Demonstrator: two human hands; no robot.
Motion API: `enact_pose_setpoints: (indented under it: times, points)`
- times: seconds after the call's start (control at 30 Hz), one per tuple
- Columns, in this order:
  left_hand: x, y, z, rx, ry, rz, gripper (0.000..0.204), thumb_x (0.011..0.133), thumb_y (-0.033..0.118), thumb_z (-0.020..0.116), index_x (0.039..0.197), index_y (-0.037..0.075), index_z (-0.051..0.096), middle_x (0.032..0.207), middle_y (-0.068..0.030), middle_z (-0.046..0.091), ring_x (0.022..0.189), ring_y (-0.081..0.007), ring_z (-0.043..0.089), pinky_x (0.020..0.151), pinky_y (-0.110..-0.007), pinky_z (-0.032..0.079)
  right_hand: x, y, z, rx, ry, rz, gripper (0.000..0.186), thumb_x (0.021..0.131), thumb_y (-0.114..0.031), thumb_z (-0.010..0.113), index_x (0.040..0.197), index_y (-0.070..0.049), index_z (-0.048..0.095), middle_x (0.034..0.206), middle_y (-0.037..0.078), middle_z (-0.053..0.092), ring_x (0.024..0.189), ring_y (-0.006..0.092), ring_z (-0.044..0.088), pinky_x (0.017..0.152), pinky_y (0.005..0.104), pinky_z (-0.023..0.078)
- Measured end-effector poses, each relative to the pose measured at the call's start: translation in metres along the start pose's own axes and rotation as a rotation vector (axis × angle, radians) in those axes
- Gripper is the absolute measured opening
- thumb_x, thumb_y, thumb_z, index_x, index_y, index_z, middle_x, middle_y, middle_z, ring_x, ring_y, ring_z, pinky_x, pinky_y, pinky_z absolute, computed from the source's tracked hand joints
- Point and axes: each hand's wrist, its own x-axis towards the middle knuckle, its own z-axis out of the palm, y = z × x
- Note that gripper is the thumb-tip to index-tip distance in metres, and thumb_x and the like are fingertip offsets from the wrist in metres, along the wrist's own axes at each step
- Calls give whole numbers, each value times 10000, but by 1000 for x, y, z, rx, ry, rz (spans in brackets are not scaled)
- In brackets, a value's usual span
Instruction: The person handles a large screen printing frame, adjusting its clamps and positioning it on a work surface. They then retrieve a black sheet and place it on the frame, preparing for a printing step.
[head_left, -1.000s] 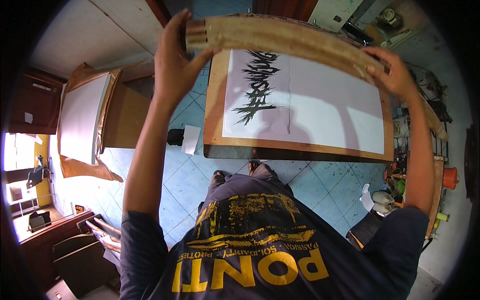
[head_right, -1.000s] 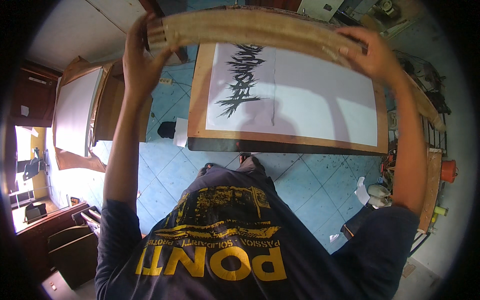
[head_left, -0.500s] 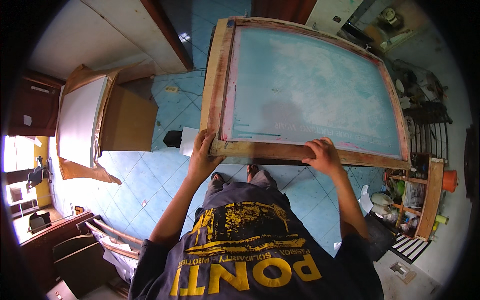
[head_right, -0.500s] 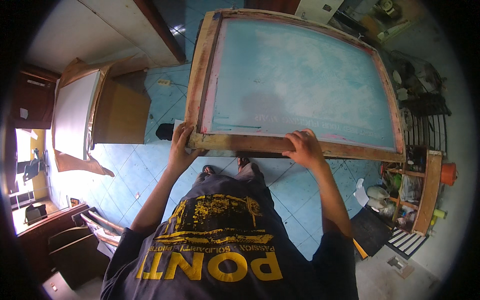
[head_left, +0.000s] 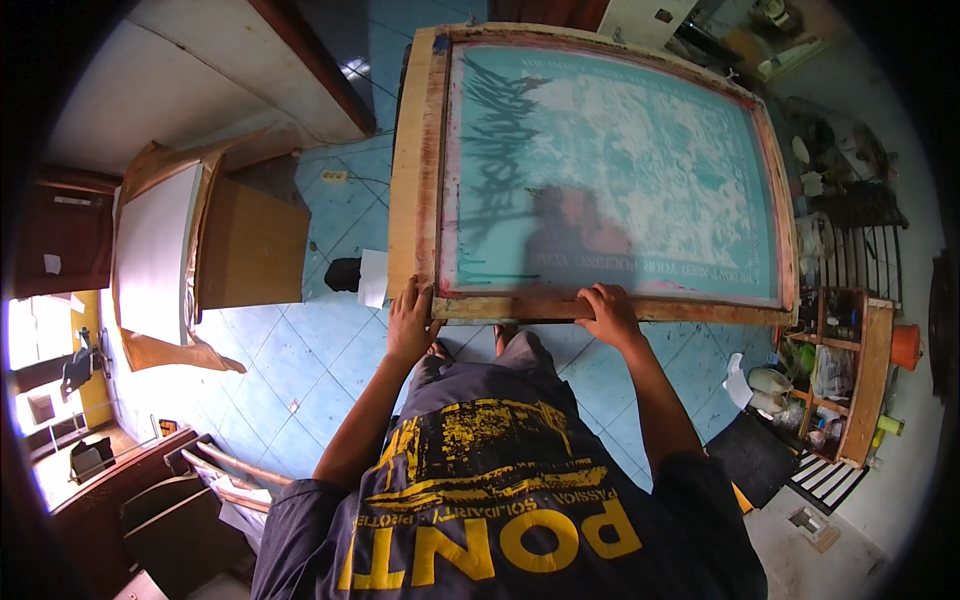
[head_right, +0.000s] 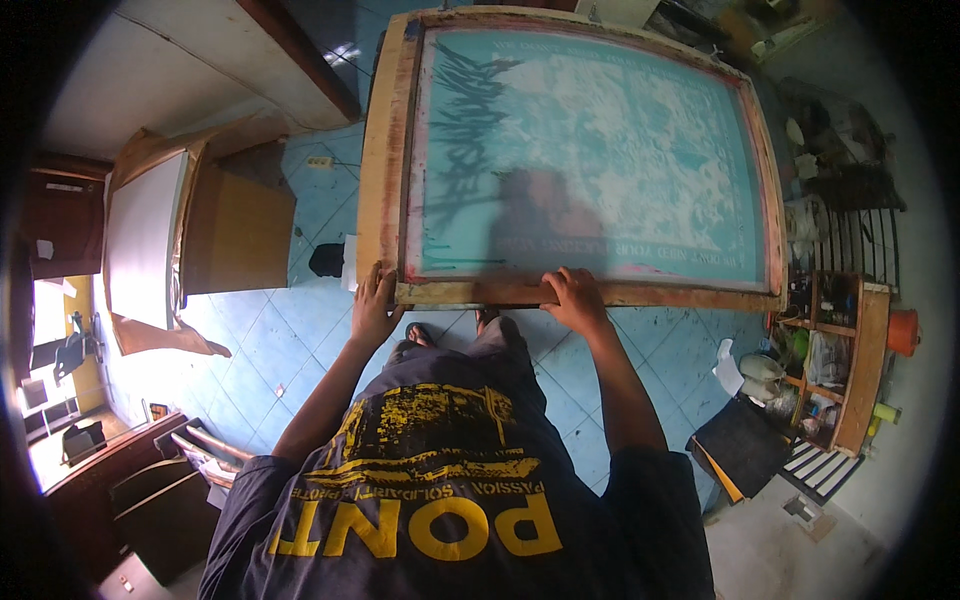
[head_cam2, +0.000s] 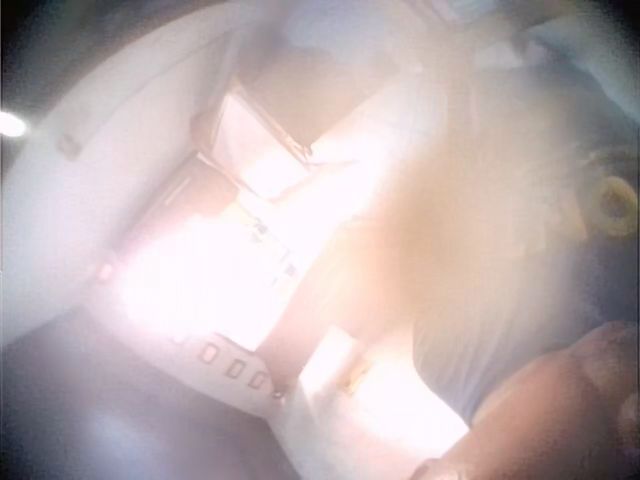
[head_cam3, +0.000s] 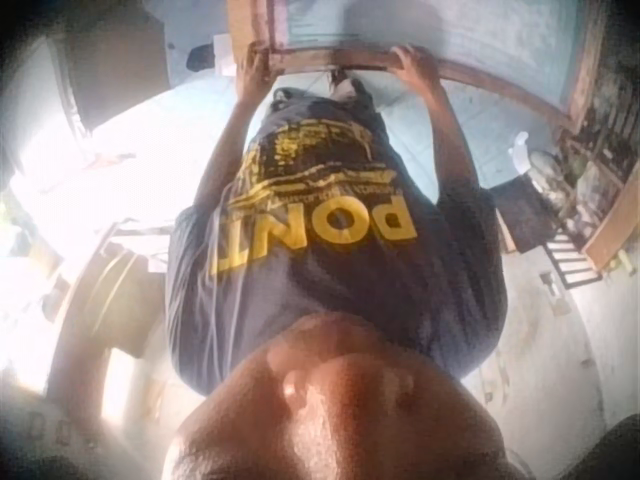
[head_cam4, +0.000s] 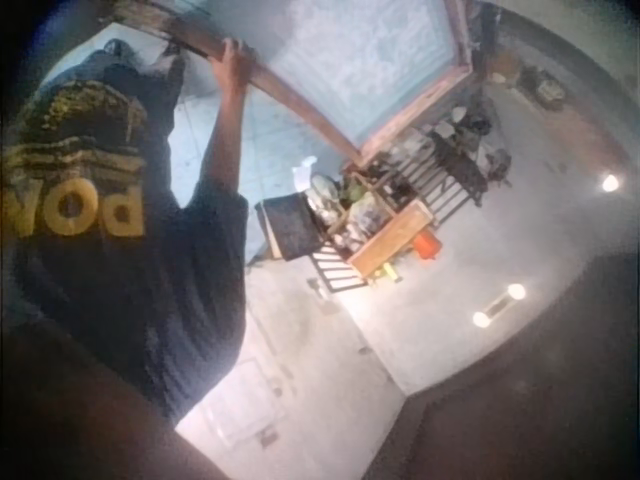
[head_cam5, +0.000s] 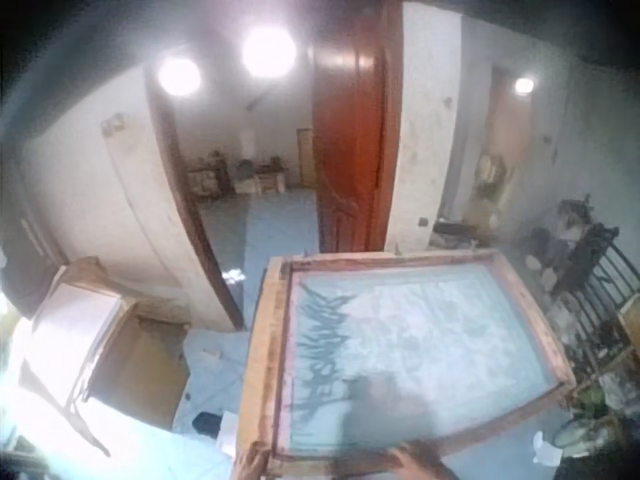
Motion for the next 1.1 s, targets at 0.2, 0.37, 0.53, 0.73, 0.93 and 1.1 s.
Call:
enact_pose_setpoints:
  times: [0.2,0.37,0.53,0.73,0.93,1.1]
  points:
    - [-4,-8,8,117,-17,28,701,782,352,734,1386,123,463,1478,-198,358,1326,-369,377,1083,-493,294,-8,10,24,-48,39,8,595,725,-480,759,1141,-108,553,1080,101,546,1061,325,531,929,474,418]
    - [-2,-15,7,96,2,40,639,822,395,693,1373,134,501,1456,-175,409,1316,-361,399,1077,-489,303,-11,4,29,-164,78,-2,696,770,-578,675,1192,-48,512,1150,154,508,1098,337,488,970,488,371]
    - [-3,-13,11,93,0,9,614,831,385,683,1359,126,506,1450,-192,410,1314,-368,403,1070,-488,308,-8,4,32,-166,25,47,720,754,-585,685,1223,-69,507,1262,123,492,1163,339,472,988,499,369]
    - [1,9,9,118,45,9,592,847,377,657,1324,63,497,1482,-209,348,1374,-384,317,1110,-519,248,-8,5,31,-182,10,74,737,758,-617,663,1226,-68,512,1304,122,478,1196,337,463,1000,506,366]
    - [26,51,29,139,-104,255,663,847,427,642,1367,63,449,1512,-175,312,1404,-368,272,1131,-539,207,-6,9,43,-229,34,75,705,743,-649,651,1110,-55,555,1260,137,507,1204,332,471,964,502,392]
    - [47,72,57,131,-268,358,689,834,419,650,1390,71,438,1469,-151,387,1384,-328,324,1133,-525,222,-6,9,37,-185,50,67,688,732,-661,646,1059,-61,568,1202,124,525,1205,321,472,950,494,400]
